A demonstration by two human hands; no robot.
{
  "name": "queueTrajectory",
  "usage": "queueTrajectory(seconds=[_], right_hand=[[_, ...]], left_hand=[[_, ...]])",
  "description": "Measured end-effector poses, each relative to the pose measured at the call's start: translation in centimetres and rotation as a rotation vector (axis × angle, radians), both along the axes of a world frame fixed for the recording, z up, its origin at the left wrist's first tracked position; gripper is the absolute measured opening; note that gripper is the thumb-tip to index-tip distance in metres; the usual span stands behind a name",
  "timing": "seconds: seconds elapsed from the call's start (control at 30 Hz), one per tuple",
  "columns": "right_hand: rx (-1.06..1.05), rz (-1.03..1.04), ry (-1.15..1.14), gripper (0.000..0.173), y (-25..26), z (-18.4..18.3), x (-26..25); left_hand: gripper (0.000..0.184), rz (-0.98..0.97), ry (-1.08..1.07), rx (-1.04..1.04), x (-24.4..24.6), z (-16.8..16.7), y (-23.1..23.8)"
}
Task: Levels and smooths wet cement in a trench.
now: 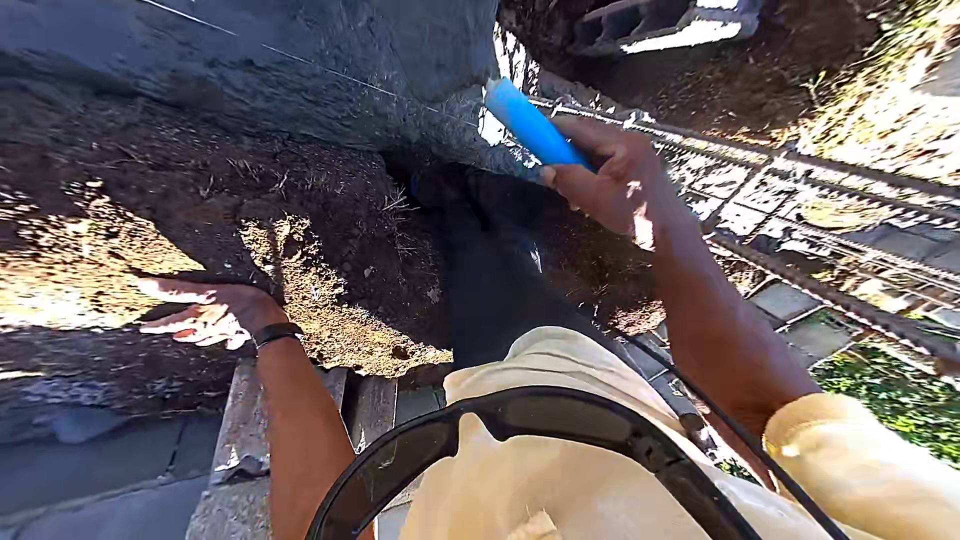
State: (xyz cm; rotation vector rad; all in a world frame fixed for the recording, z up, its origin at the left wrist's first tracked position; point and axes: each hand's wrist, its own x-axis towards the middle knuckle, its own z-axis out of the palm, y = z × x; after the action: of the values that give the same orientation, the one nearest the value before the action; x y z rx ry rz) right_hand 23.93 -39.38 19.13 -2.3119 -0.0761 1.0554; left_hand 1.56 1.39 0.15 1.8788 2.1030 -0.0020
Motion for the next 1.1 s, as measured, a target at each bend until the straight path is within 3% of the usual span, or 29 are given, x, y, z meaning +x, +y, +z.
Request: queueTrajectory(seconds=[0.13,0.23,0.33,0.5,0.73,0.83,0.97,1.1], right_hand=[[0.131,-0.001,-0.076,0.046,4.0,-1.5,3.7],[0.189,0.006,-0.017,0.049,7.6,-1.8,4.1],[0.207,0.035,0.029,0.044,13.3,-2.6,4.2],[0.086,0.112,0.106,0.042,20.1,-6.1,5.8],[-0.038,0.375,-0.130,0.043,25.7,-10.3,9.2],[0.006,0.387,-0.179,0.048,27.9,-9.9,8.9],[0.233,0.244,0.131,0.044,29.3,-8.7,6.4],[0.315,0.046,0.544,0.044,28.4,-11.8,3.1]], left_hand=[[0.086,-0.011,0.021,0.035,0.0,-0.6,0.6],[0.090,0.014,0.076,-0.039,0.0,1.0,-0.5],[0.093,0.060,0.119,0.025,-0.7,-0.5,0.4],[0.090,0.090,0.181,0.046,-0.3,-0.2,0.4],[0.094,0.120,0.179,0.020,0.2,0.3,0.1],[0.096,0.122,0.187,0.026,0.2,0.0,0.2],[0.095,0.118,0.203,0.010,0.1,-0.1,0.2],[0.091,0.093,0.212,0.025,-0.2,-0.6,0.2]])
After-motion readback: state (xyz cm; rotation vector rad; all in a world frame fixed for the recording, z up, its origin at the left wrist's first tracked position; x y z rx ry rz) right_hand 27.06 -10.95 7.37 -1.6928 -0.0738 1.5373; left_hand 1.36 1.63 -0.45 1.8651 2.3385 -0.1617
